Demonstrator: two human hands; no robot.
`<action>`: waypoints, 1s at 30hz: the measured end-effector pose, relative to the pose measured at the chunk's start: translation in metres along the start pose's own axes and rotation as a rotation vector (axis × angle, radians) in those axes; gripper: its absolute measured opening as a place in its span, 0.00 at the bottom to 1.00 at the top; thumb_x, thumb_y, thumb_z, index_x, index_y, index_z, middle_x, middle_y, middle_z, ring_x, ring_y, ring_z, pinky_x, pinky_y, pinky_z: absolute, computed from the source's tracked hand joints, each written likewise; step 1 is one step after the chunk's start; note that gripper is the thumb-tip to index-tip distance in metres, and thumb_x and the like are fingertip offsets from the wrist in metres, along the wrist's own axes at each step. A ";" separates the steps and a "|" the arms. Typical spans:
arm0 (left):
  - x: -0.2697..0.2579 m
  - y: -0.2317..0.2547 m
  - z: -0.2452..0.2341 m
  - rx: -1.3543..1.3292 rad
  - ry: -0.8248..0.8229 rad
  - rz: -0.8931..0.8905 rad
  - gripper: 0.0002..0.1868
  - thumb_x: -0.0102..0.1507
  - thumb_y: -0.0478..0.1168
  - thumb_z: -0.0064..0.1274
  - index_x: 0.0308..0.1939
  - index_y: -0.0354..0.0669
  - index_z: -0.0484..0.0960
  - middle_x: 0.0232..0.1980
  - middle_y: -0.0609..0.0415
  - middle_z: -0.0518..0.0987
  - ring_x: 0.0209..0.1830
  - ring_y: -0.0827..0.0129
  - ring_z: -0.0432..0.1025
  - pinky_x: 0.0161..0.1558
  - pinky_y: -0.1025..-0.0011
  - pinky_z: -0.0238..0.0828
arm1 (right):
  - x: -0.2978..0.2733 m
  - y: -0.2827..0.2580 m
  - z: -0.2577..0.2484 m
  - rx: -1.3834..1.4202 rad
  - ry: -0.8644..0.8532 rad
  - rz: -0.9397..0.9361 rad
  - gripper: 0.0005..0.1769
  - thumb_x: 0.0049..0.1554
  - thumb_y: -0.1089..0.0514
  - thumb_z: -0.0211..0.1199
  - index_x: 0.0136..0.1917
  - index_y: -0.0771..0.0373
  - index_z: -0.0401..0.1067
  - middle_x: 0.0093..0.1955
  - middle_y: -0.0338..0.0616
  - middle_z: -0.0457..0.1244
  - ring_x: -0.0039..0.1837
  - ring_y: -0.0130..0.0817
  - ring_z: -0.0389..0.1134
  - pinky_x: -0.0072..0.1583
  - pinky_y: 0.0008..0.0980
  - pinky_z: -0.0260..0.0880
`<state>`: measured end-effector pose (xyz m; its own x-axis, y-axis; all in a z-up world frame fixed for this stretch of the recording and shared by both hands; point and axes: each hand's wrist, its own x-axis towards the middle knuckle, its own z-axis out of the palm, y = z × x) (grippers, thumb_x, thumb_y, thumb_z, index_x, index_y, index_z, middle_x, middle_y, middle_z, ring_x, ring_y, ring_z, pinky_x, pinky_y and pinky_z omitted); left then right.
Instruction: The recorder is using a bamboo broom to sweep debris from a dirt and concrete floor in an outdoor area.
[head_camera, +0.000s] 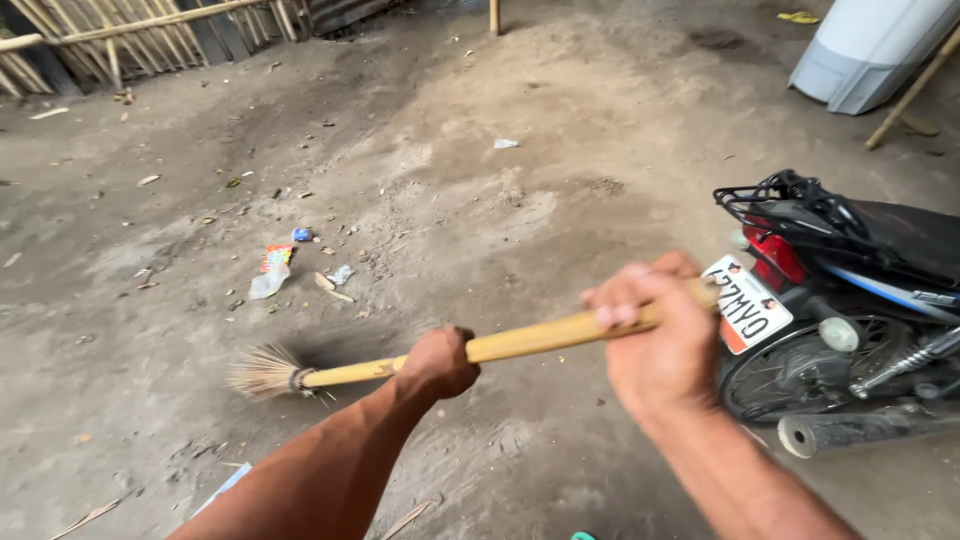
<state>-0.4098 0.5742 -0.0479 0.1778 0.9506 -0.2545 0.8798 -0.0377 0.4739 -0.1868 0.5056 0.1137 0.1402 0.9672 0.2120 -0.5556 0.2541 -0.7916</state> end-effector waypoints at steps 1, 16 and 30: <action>0.005 0.012 -0.006 -0.006 -0.003 0.006 0.14 0.57 0.40 0.56 0.47 0.46 0.85 0.46 0.43 0.84 0.50 0.49 0.79 0.55 0.58 0.74 | 0.005 -0.009 0.000 -0.009 0.003 -0.002 0.12 0.57 0.66 0.54 0.36 0.56 0.55 0.30 0.38 0.53 0.35 0.32 0.55 0.55 0.49 0.65; 0.193 0.077 -0.037 -0.173 0.058 0.314 0.15 0.55 0.42 0.62 0.45 0.45 0.85 0.44 0.43 0.85 0.49 0.48 0.77 0.51 0.57 0.74 | 0.134 0.000 0.001 -0.206 -0.205 -0.300 0.09 0.60 0.68 0.55 0.41 0.60 0.59 0.34 0.42 0.55 0.39 0.32 0.56 0.59 0.44 0.66; 0.282 0.076 -0.108 -0.109 0.136 0.047 0.14 0.58 0.42 0.55 0.46 0.45 0.84 0.45 0.40 0.83 0.50 0.44 0.77 0.53 0.54 0.74 | 0.301 0.016 -0.021 0.017 -0.121 -0.129 0.12 0.59 0.63 0.53 0.36 0.55 0.55 0.29 0.38 0.53 0.36 0.33 0.55 0.57 0.47 0.64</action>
<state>-0.3405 0.8729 0.0076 0.1504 0.9816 -0.1173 0.8175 -0.0568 0.5732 -0.1359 0.8007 0.1526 0.1118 0.9185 0.3792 -0.5532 0.3746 -0.7441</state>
